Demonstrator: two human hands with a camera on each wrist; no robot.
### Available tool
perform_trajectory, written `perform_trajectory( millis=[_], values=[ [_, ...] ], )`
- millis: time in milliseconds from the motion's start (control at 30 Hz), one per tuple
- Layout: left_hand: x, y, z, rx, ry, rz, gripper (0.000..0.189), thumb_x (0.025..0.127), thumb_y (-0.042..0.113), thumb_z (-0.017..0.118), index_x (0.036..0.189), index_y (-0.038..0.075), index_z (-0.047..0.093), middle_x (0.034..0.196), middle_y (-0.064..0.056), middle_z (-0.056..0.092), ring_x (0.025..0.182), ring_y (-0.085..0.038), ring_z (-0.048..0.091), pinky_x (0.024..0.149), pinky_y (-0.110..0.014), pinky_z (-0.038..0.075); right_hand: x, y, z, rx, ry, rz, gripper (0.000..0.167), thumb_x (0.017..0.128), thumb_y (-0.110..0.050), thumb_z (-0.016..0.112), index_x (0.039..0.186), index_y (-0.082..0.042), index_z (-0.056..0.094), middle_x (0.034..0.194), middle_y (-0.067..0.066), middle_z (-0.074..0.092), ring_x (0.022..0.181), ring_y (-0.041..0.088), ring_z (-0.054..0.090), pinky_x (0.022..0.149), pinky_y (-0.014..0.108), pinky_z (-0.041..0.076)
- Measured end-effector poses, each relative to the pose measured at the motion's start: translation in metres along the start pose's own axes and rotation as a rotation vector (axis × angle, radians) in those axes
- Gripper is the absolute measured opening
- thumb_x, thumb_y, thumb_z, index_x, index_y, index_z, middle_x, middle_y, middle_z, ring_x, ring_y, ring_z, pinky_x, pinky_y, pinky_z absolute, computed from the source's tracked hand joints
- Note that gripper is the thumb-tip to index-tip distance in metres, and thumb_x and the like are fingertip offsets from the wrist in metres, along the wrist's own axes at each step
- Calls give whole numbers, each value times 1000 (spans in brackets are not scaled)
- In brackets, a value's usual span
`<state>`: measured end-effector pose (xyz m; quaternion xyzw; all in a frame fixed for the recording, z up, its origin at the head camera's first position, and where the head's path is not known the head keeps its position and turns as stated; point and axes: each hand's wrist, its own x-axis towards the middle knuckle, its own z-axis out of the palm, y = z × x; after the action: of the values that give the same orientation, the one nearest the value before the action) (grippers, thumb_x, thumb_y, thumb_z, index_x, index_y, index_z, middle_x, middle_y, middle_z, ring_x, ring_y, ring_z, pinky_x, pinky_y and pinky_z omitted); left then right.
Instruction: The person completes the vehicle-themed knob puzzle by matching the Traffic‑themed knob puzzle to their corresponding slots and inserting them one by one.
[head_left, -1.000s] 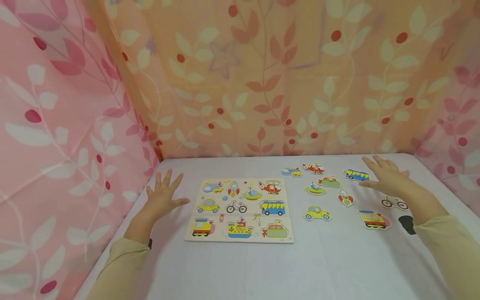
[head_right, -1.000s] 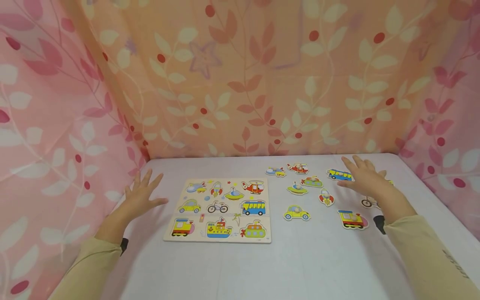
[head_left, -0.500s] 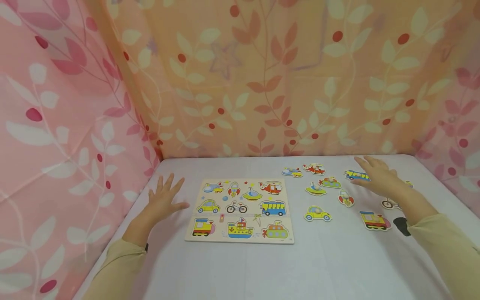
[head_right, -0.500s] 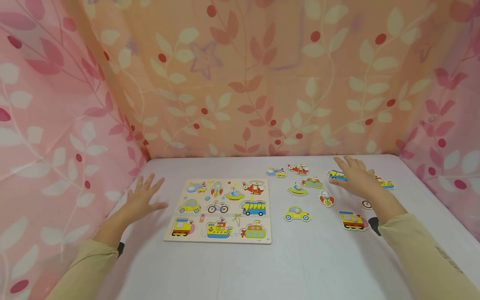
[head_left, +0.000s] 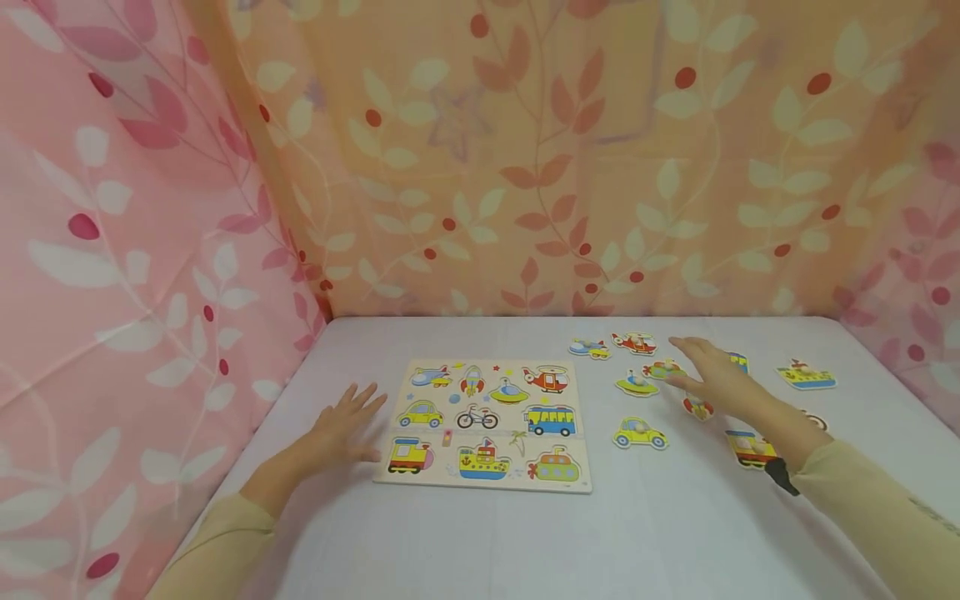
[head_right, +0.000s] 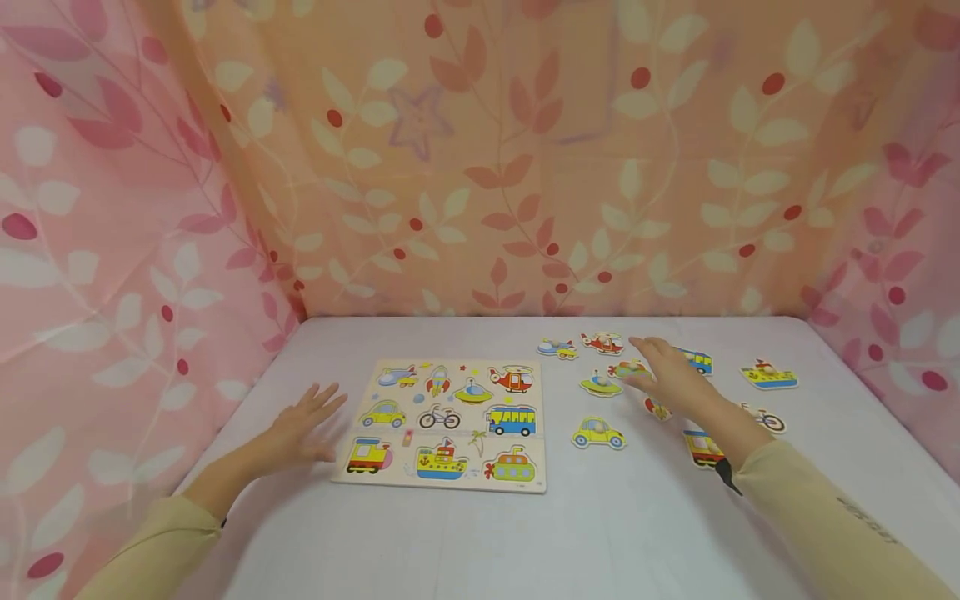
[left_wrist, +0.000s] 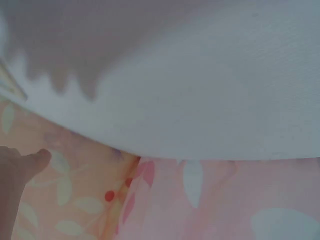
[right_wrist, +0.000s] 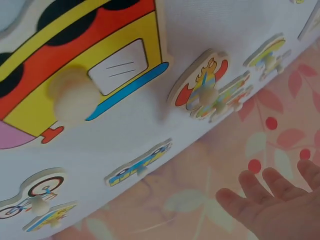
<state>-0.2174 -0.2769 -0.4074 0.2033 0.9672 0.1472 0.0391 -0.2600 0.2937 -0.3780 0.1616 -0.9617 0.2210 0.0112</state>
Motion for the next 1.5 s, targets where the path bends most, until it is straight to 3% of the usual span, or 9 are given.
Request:
perform_trajectory(
  millis=[233,400,700,767,867,1000,1100,1267,1500],
  values=[
    [-1,-5,13,8,-151,45,97,75,46,79,152,8,33,159,-17,20,145,-45,6,104,-74,13,17,-9,13,165,18,20,61,96,-24,63,143,5,38,141,33,35,123,52,40,96,65,38],
    [-2,-6,11,-39,-195,48,97,74,44,80,151,7,34,159,-16,22,145,-44,7,105,-73,12,32,-17,23,339,-11,83,60,96,-24,63,146,-1,39,144,29,39,120,47,48,90,55,50],
    [7,-5,4,-61,-262,53,97,75,44,79,151,5,34,158,-17,23,145,-44,9,106,-72,14,63,-19,38,498,-56,196,60,95,-22,64,147,-6,40,145,29,40,123,45,47,99,49,45],
    [9,-6,4,-66,-257,57,95,75,42,80,150,4,35,157,-17,25,144,-45,10,107,-71,14,69,-20,41,539,-62,228,60,96,-23,63,148,-6,39,145,29,38,118,41,50,96,45,47],
    [11,-6,7,-74,-265,37,95,74,39,81,150,5,35,158,-16,25,144,-45,10,107,-71,14,79,-22,46,613,-63,293,58,96,-21,63,148,-7,40,143,28,41,93,32,58,77,33,51],
    [15,-2,9,-51,-293,-21,97,73,37,83,152,10,33,159,-10,24,146,-40,8,109,-69,11,92,-25,54,715,-64,370,57,96,-19,63,147,-6,41,125,22,52,70,19,52,59,24,48],
    [19,3,8,2,-306,-39,98,72,36,83,152,11,32,159,-7,25,147,-37,9,110,-67,11,101,-26,59,746,-70,401,56,97,-18,62,147,-6,41,109,13,54,71,14,50,63,22,50],
    [23,10,7,65,-323,-50,99,71,36,84,152,11,33,159,-6,26,147,-35,11,111,-66,13,111,-22,62,728,-96,434,56,97,-22,62,147,-7,42,99,6,56,70,14,51,63,22,48],
    [23,5,11,-2,-324,-118,102,68,33,86,153,14,32,159,-3,26,147,-33,14,111,-64,15,121,-15,61,709,-193,444,58,97,-22,61,148,-5,39,88,6,52,71,17,51,65,23,46]
  ],
)
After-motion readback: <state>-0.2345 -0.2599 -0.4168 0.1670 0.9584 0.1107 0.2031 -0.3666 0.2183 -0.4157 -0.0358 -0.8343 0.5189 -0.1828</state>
